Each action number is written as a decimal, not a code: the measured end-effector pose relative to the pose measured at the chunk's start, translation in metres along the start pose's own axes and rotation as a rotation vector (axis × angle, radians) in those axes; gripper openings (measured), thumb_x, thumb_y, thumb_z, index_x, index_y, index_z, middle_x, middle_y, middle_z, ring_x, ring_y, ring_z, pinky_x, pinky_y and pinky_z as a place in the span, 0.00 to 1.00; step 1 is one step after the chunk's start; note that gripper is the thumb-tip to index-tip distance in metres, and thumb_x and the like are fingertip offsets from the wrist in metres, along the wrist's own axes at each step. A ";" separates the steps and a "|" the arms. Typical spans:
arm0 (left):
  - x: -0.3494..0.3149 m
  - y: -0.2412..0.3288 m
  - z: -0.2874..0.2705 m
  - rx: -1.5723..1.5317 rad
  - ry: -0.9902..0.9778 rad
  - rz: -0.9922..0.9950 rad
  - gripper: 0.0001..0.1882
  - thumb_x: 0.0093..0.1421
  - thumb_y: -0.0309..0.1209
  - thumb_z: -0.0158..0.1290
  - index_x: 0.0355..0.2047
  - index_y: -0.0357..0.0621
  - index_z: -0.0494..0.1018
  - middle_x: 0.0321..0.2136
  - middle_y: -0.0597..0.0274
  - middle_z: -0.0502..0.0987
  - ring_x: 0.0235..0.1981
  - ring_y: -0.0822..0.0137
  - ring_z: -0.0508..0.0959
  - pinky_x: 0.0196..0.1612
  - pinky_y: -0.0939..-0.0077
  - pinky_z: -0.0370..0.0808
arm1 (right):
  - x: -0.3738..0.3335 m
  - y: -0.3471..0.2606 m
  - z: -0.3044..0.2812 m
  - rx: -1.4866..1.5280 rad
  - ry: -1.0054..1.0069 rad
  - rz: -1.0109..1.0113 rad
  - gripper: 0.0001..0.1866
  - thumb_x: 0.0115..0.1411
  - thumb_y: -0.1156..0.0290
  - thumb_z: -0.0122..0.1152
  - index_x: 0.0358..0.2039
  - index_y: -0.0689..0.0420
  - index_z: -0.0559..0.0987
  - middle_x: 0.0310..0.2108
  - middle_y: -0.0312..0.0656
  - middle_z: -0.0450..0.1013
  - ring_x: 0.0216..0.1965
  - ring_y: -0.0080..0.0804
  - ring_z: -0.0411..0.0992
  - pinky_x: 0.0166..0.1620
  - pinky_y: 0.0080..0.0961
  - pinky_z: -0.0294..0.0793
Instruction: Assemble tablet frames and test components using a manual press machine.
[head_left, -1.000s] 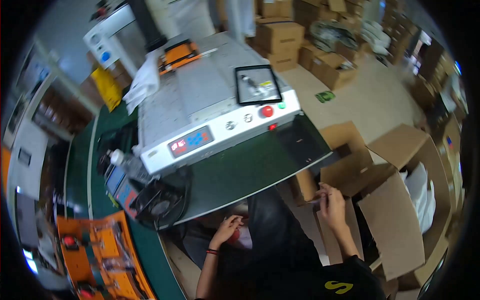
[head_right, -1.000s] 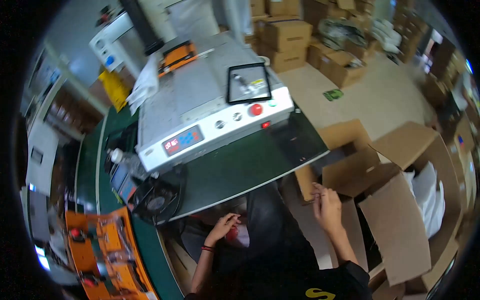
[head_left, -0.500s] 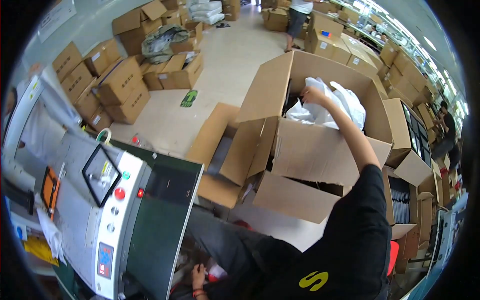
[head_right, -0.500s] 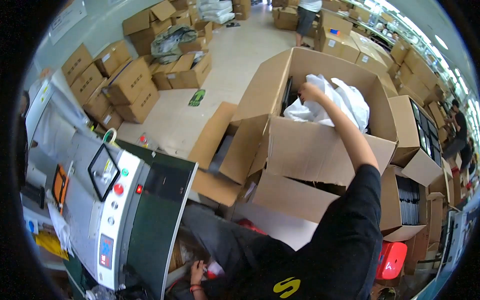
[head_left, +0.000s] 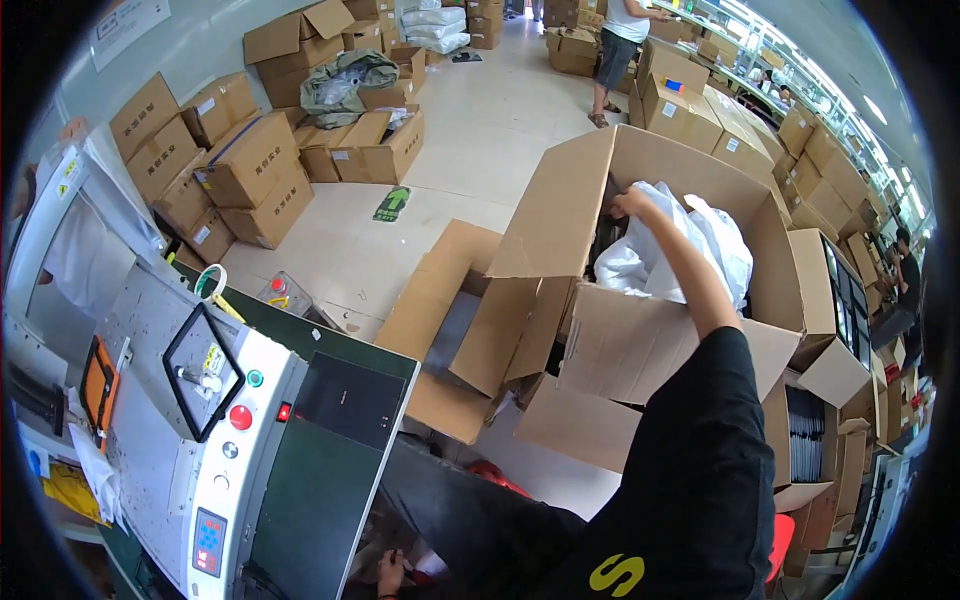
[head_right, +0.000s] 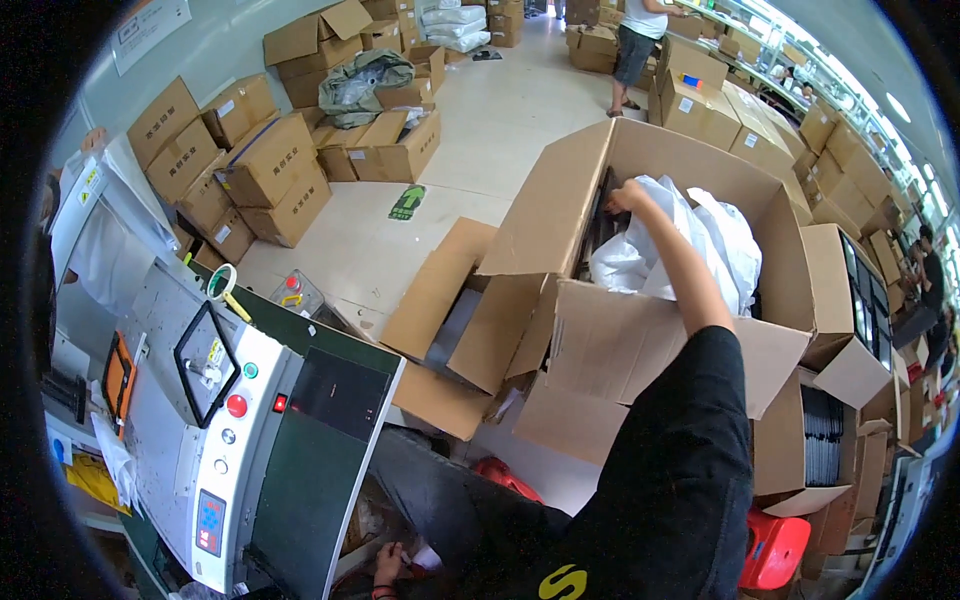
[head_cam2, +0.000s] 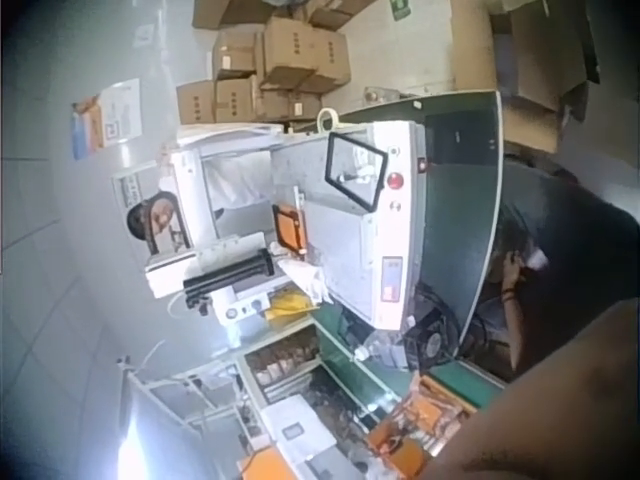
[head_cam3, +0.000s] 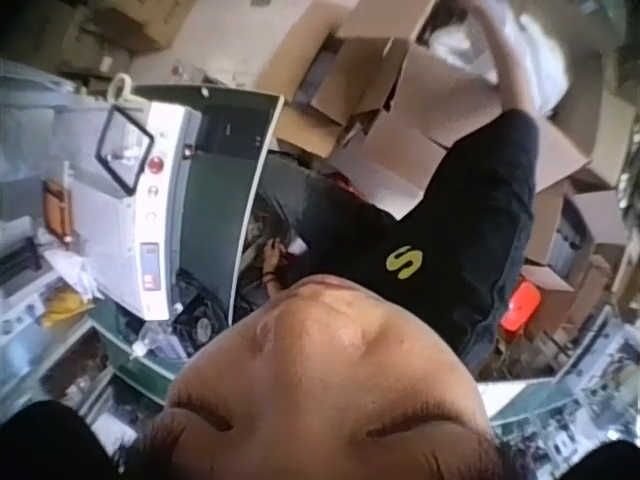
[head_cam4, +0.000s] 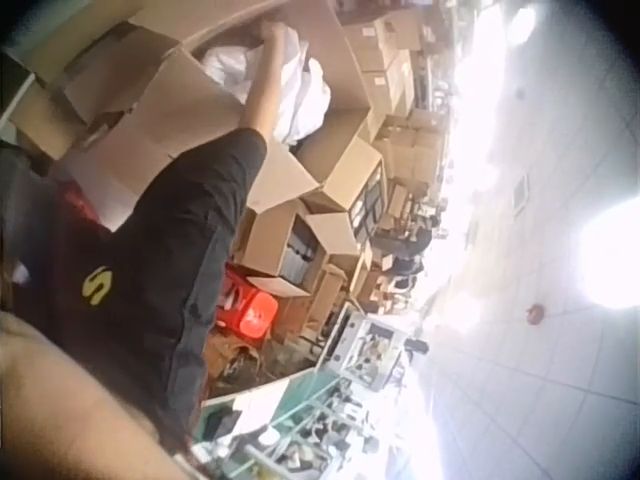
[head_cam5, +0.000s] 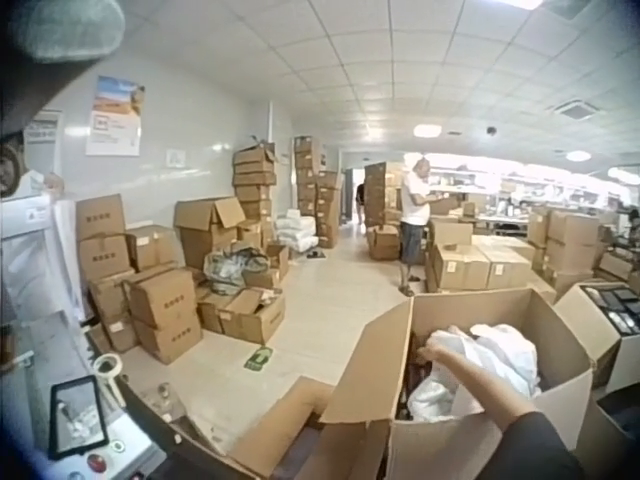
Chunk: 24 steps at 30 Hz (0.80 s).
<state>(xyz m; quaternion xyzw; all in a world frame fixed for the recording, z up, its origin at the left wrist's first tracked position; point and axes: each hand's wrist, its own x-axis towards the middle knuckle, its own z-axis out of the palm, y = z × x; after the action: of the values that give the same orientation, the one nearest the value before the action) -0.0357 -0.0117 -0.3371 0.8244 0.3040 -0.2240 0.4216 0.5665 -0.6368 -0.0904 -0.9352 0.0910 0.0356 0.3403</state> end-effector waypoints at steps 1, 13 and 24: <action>0.006 -0.001 0.001 0.045 0.017 0.026 0.19 0.59 0.42 0.49 0.37 0.35 0.72 0.32 0.46 0.77 0.36 0.52 0.77 0.39 0.62 0.72 | -0.012 -0.001 -0.016 -0.106 0.252 -0.097 0.18 0.57 0.60 0.53 0.25 0.65 0.78 0.18 0.41 0.74 0.18 0.29 0.71 0.24 0.30 0.71; -0.078 0.167 -0.027 -0.406 0.085 0.559 0.19 0.58 0.26 0.50 0.50 0.39 0.65 0.44 0.54 0.71 0.45 0.63 0.74 0.45 0.73 0.71 | -0.322 -0.239 0.031 1.287 -0.391 -0.685 0.12 0.66 0.61 0.41 0.37 0.56 0.66 0.15 0.26 0.50 0.14 0.14 0.46 0.20 0.14 0.48; -0.218 0.255 -0.126 -1.210 0.698 0.905 0.64 0.38 0.55 0.65 0.64 0.59 0.31 0.59 0.51 0.51 0.59 0.54 0.58 0.58 0.56 0.58 | -0.490 -0.297 0.198 0.476 -0.739 -1.559 0.09 0.58 0.73 0.53 0.38 0.62 0.74 0.25 0.43 0.72 0.20 0.29 0.68 0.25 0.22 0.68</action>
<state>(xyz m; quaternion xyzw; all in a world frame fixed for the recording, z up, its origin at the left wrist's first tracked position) -0.0012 -0.0928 0.0105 0.5201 0.1243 0.4379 0.7227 0.1431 -0.2143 0.0079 -0.5649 -0.6809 0.0735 0.4604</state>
